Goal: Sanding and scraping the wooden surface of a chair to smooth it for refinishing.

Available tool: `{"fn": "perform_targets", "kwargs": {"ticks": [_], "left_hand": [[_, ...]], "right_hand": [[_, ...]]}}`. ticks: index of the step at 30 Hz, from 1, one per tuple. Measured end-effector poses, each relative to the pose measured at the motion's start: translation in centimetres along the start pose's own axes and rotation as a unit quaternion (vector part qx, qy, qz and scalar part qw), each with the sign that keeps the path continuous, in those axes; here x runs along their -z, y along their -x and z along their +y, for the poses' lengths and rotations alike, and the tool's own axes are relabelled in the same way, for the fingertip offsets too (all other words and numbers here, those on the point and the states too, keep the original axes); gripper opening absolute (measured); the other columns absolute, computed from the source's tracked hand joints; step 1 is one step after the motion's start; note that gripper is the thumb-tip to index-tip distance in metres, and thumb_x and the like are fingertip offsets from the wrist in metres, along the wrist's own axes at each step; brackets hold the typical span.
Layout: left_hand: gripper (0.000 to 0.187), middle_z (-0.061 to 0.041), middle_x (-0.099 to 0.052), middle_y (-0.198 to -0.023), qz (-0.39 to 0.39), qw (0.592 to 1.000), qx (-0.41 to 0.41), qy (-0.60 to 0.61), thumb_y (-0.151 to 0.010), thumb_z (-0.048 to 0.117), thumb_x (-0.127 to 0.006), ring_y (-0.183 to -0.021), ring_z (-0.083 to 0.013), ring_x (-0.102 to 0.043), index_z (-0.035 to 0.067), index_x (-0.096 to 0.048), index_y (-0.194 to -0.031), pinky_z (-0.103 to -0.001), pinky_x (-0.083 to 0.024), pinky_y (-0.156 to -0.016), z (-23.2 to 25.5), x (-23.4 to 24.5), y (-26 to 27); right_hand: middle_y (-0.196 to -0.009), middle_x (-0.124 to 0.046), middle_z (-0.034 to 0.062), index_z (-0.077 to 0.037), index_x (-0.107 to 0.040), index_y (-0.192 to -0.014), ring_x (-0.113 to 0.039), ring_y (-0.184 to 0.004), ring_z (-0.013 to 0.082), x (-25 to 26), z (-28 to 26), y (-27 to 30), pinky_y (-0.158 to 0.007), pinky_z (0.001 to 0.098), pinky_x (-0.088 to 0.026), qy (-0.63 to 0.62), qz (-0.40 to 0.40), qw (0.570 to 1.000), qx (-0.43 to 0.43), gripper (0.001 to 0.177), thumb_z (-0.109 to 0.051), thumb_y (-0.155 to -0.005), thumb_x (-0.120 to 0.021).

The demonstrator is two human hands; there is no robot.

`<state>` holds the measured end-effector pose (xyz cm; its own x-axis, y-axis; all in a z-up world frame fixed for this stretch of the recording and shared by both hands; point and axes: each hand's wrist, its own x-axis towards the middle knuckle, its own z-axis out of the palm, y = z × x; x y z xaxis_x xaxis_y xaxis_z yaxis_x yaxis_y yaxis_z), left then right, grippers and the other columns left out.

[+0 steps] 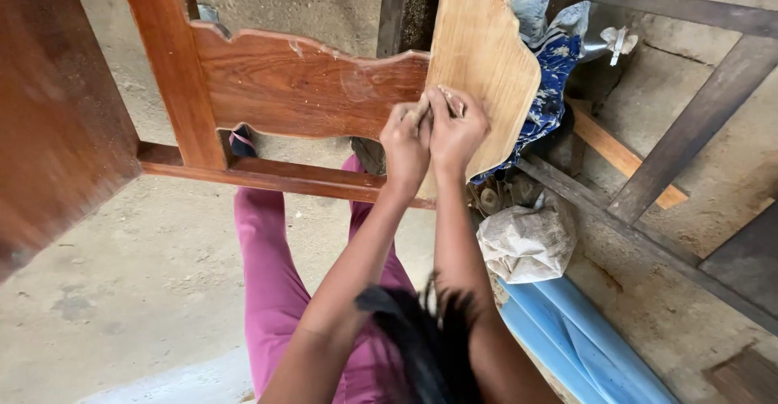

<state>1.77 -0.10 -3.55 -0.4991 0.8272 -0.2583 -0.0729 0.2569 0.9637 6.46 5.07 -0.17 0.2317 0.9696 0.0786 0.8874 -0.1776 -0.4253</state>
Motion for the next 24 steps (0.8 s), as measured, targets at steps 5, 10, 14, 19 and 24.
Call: {"fn": "perform_targets", "kwargs": {"ticks": [5,10,14,19,24], "left_hand": [[0.037,-0.012,-0.069,-0.100,-0.030,0.997,-0.022,-0.060,-0.082,0.003,-0.079,-0.097,-0.0332,-0.070,0.014,-0.075,-0.118,-0.045,-0.057,-0.088,-1.2,2.9,-3.7],[0.092,-0.005,-0.016,-0.172,-0.239,0.888,0.043,-0.391,-0.094,0.067,-0.077,-0.158,-0.0296,-0.003,0.030,-0.030,-0.163,-0.070,0.001,-0.123,-0.5,8.4,-10.3],[0.061,-0.005,-0.049,-0.148,-0.206,0.951,-0.017,-0.231,-0.091,0.067,-0.062,-0.151,-0.0367,-0.015,0.020,-0.064,-0.129,-0.080,0.007,-0.111,-1.2,9.5,-9.9],[0.063,-0.008,-0.054,-0.138,-0.204,0.957,-0.003,-0.208,-0.090,0.068,-0.058,-0.152,-0.0367,-0.013,0.014,-0.064,-0.121,-0.078,0.013,-0.110,-1.0,9.0,-11.0],[0.065,-0.008,-0.054,-0.139,-0.195,0.957,-0.020,-0.214,-0.090,0.069,-0.057,-0.151,-0.0358,-0.013,0.012,-0.063,-0.122,-0.081,0.009,-0.109,-0.8,9.0,-10.9]], "right_hand": [[-0.081,-0.069,-0.0119,-0.028,-0.076,-0.085,-0.060,-0.085,0.0151,-0.9,0.7,1.0,-0.081,0.0344,-0.041,0.107,0.063,0.991,0.055,0.018,-0.039,-0.082,-0.090],[-0.086,-0.068,0.0041,-0.008,-0.073,-0.083,-0.060,-0.080,0.0209,-1.5,-2.8,-0.5,-0.098,0.0469,-0.039,0.081,0.081,0.985,0.127,0.019,-0.024,-0.090,-0.081],[-0.077,-0.052,0.0108,-0.006,-0.056,-0.073,-0.057,-0.081,0.0356,-0.9,-3.6,0.5,-0.097,0.0534,-0.039,0.080,0.030,0.988,0.128,0.035,-0.025,-0.100,-0.068],[-0.074,-0.050,0.0084,-0.005,-0.055,-0.072,-0.047,-0.074,0.0272,-1.7,-4.5,-0.9,-0.077,0.0444,-0.039,0.033,0.054,0.987,0.147,0.031,-0.010,-0.096,-0.074],[-0.076,-0.047,0.0133,-0.003,-0.048,-0.074,-0.050,-0.077,0.0351,-1.2,-3.0,1.0,-0.093,0.0544,-0.044,0.077,0.050,0.988,0.126,0.039,-0.024,-0.101,-0.066]]}}
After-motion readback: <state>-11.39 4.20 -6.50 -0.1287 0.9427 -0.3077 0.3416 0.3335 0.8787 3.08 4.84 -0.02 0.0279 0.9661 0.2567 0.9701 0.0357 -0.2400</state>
